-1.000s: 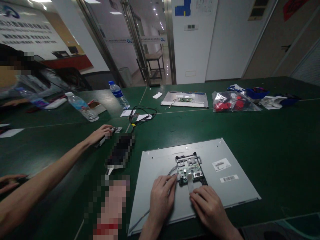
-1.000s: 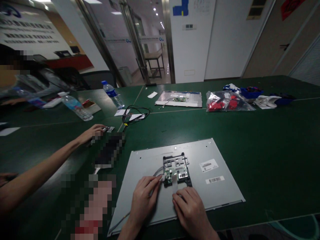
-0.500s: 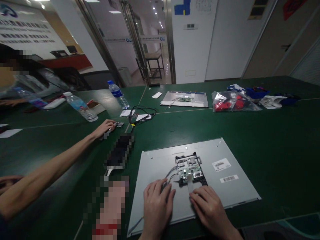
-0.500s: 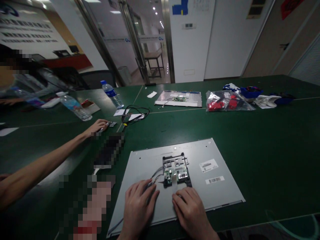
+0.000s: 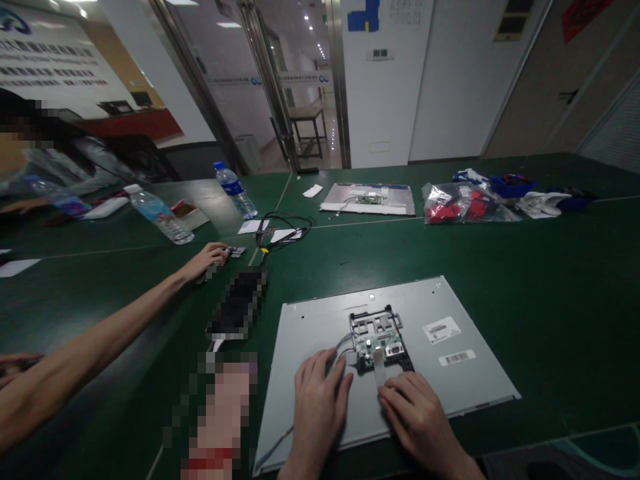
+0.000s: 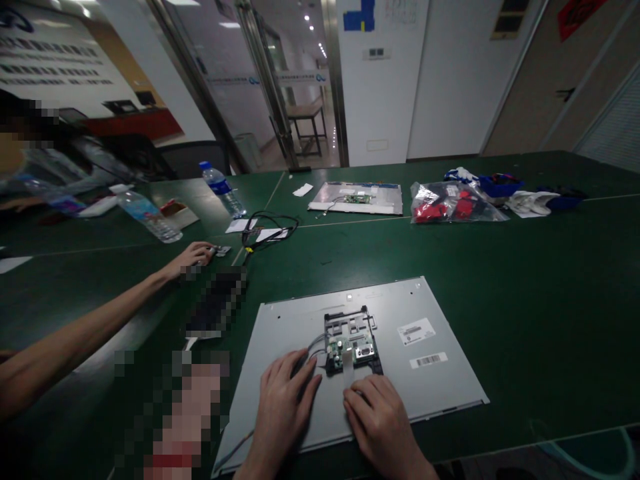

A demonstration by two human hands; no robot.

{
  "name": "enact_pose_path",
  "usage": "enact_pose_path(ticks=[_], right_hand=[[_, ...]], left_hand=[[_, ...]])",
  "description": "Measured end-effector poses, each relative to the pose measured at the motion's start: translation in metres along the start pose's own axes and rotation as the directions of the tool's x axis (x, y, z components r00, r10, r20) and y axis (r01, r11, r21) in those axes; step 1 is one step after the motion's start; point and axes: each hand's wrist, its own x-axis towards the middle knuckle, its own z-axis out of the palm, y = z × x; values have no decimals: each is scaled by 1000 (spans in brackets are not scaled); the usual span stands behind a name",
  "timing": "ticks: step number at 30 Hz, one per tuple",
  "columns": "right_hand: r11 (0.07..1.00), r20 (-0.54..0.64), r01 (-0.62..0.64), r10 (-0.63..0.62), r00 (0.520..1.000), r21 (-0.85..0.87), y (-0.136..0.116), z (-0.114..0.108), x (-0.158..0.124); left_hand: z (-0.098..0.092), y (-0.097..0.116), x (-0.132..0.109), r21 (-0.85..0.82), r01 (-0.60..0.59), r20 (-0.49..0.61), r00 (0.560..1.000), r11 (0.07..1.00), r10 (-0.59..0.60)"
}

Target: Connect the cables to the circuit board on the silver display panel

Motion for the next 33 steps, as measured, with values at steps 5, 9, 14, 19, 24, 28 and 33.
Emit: enact_pose_path(ticks=[5, 9, 14, 19, 24, 28, 33], right_hand=[[1000, -5, 11, -11, 1000, -1, 0, -1, 1], [1000, -1, 10, -10, 1000, 1, 1, 0, 1], [1000, -18, 0, 0, 1000, -3, 0, 0, 0], [1000, -23, -14, 13, 1000, -5, 0, -1, 0], [1000, 1, -28, 28, 1000, -3, 0, 1, -4], [1000, 15, -18, 18, 1000, 3, 0, -3, -4], [999, 30, -9, 11, 999, -40, 12, -18, 11]], left_hand=[[1, 0, -2, -10, -9, -19, 1000, 1000, 9], [-2, 3, -2, 5, -25, -25, 999, 1000, 25], [-4, 5, -3, 0, -45, -44, 998, 999, 45], [-6, 5, -2, -4, -56, -61, 997, 998, 56], [-10, 10, -2, -11, -68, -77, 995, 998, 67], [-17, 22, -4, -75, -94, -91, 992, 993, 87], [-20, 42, -10, -193, -137, -102, 988, 972, 119]])
